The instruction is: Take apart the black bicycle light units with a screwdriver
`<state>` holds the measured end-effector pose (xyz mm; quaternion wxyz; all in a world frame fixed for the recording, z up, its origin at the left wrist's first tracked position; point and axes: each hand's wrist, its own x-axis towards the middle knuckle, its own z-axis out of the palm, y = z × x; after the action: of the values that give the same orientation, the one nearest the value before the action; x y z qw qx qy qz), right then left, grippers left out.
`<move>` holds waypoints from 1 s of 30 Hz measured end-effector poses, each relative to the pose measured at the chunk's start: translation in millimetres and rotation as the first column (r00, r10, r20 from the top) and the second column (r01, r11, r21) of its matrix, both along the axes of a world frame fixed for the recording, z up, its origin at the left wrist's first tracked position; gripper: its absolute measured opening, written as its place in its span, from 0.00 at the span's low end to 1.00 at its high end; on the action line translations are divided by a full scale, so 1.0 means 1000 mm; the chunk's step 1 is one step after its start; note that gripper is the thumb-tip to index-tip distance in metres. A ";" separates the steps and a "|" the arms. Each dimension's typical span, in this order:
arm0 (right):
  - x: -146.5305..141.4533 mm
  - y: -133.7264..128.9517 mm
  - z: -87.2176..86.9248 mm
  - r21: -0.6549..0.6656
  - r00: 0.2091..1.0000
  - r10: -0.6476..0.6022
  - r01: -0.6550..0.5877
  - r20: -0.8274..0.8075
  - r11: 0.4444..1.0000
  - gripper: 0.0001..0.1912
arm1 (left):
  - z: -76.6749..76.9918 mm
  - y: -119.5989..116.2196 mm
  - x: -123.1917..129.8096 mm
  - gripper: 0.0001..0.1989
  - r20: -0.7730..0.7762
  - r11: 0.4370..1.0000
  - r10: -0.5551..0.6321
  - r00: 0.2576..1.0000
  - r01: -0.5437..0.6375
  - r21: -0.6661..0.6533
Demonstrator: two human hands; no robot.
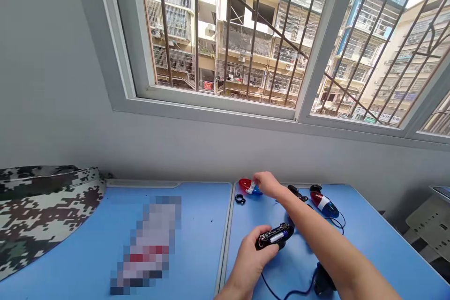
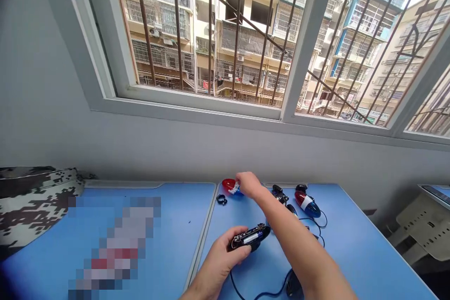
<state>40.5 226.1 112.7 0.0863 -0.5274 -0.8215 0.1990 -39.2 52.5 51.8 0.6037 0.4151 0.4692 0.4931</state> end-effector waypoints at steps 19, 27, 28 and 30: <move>0.007 -0.003 -0.014 0.261 0.891 0.169 -0.297 0.421 0.919 0.11 | 0.006 -0.002 0.000 0.18 -0.036 1.000 -0.016 0.999 0.016 0.010; 0.012 -0.011 -0.009 0.325 0.894 0.161 -0.313 0.419 0.893 0.13 | 0.005 -0.001 0.000 0.18 -0.046 1.000 -0.017 0.999 0.018 0.019; 0.014 -0.013 -0.009 0.330 0.891 0.166 -0.322 0.422 0.887 0.12 | 0.005 -0.001 0.000 0.18 -0.042 1.000 -0.019 0.999 0.020 0.021; 0.019 -0.015 -0.010 0.336 0.883 0.178 -0.343 0.435 0.877 0.12 | 0.004 0.000 0.000 0.18 -0.036 0.999 -0.027 0.999 0.028 0.024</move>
<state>59.1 210.8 102.7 -0.0005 -0.4091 -0.9095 -0.0741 -39.6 52.2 55.8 0.5968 0.4374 0.4681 0.4831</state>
